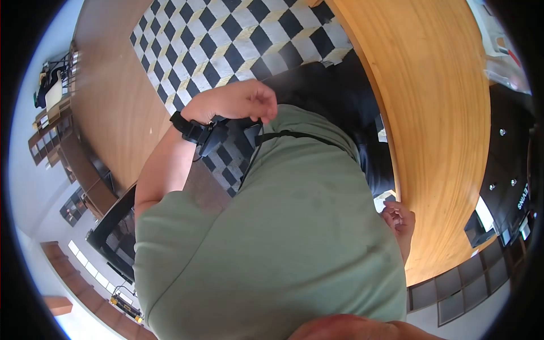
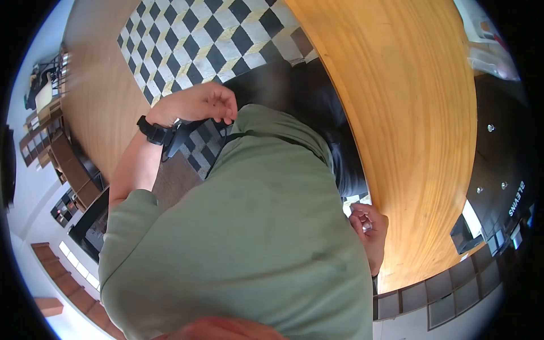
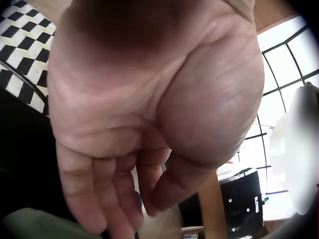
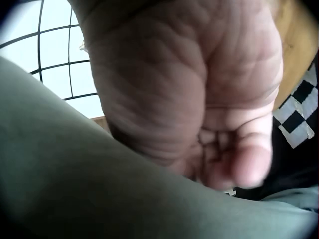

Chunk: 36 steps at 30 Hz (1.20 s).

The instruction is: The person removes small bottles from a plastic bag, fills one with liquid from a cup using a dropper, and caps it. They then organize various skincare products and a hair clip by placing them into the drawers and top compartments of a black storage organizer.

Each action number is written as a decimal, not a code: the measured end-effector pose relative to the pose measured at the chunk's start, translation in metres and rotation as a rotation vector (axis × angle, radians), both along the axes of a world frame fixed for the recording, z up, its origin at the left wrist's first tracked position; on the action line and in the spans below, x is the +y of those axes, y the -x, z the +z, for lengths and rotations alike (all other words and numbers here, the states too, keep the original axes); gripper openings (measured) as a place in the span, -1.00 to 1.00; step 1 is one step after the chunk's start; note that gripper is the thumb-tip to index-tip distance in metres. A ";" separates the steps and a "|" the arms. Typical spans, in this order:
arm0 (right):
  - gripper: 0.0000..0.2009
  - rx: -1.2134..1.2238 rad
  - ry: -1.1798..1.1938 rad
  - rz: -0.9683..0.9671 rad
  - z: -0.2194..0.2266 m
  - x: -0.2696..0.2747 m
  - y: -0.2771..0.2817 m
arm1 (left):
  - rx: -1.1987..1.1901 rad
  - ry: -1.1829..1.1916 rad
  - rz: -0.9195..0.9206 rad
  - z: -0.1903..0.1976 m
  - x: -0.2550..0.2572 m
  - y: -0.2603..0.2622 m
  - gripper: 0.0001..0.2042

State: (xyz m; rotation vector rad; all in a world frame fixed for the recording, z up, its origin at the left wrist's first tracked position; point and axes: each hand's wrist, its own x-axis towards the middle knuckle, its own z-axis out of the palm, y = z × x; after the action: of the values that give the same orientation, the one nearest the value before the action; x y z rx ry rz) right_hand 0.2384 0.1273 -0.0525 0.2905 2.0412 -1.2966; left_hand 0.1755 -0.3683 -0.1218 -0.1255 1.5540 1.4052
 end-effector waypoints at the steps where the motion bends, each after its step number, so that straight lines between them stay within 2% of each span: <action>1: -0.85 0.084 0.063 0.045 0.003 -0.005 0.009 | -0.001 0.003 0.007 -0.003 0.001 -0.005 -0.86; 2: -0.85 0.085 0.072 0.055 0.000 -0.004 0.011 | 0.019 0.048 -0.068 -0.008 0.001 -0.011 -0.86; 3: -0.87 0.240 0.065 0.063 -0.003 0.000 0.010 | 0.037 0.092 -0.145 -0.008 0.002 -0.014 -0.85; 4: -0.88 0.395 0.058 0.069 -0.007 0.003 0.010 | 0.043 0.101 -0.093 -0.004 0.005 -0.017 -0.88; 5: -0.88 0.397 0.063 0.076 -0.011 0.008 0.015 | 0.044 0.105 -0.085 0.002 0.006 -0.016 -0.88; 7: -0.95 0.557 0.107 -0.081 -0.018 0.019 0.029 | 0.031 0.097 0.095 0.013 0.006 -0.015 -0.87; 9: -0.91 0.601 0.029 -0.064 -0.023 0.014 0.036 | 0.020 0.055 0.208 0.017 -0.001 -0.020 -0.85; 11: -0.84 0.835 -0.187 -0.123 -0.038 0.003 0.031 | 0.108 0.091 0.395 0.022 -0.008 -0.026 -0.82; 12: -0.79 0.855 -0.182 -0.115 -0.055 0.021 0.026 | 0.161 0.087 0.415 0.020 -0.015 -0.032 -0.81; 15: -0.75 0.853 -0.187 -0.248 -0.048 0.003 0.026 | 0.159 0.063 0.570 0.027 -0.022 -0.056 -0.83; 16: -0.75 0.858 -0.184 -0.232 -0.046 -0.003 0.026 | 0.160 0.060 0.587 0.028 -0.025 -0.062 -0.83; 18: -0.74 0.750 -0.114 -0.411 -0.040 -0.012 0.026 | 0.218 0.075 0.626 0.026 -0.026 -0.076 -0.87; 22: -0.73 0.821 -0.161 -0.362 -0.041 -0.005 0.031 | 0.325 0.095 0.717 0.011 -0.034 -0.092 -0.90; 24: -0.75 0.688 -0.165 -0.402 -0.032 -0.007 0.032 | 0.382 0.124 0.780 0.011 -0.036 -0.092 -0.91; 25: -0.75 0.698 -0.169 -0.408 -0.030 -0.004 0.031 | 0.412 0.137 0.803 0.012 -0.037 -0.089 -0.91; 27: -0.80 0.586 -0.020 -0.443 -0.031 0.005 0.029 | 0.459 0.123 0.788 0.018 -0.038 -0.078 -0.92; 30: -0.83 0.596 0.034 -0.403 -0.032 0.019 0.014 | 0.531 0.097 0.782 0.032 -0.037 -0.052 -0.94; 34: -0.81 0.620 0.041 -0.478 -0.033 0.031 -0.024 | 0.487 0.128 0.662 0.058 -0.034 -0.023 -0.96; 36: -0.78 0.620 0.108 -0.361 -0.031 0.038 -0.049 | 0.541 0.111 0.620 0.059 -0.031 -0.007 -0.96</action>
State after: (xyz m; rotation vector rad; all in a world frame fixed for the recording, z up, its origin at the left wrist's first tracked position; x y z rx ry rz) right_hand 0.2870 0.1649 -0.0832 0.2313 2.4902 -1.8941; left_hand 0.1830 -0.3992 -0.0627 -0.3381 2.1585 1.9414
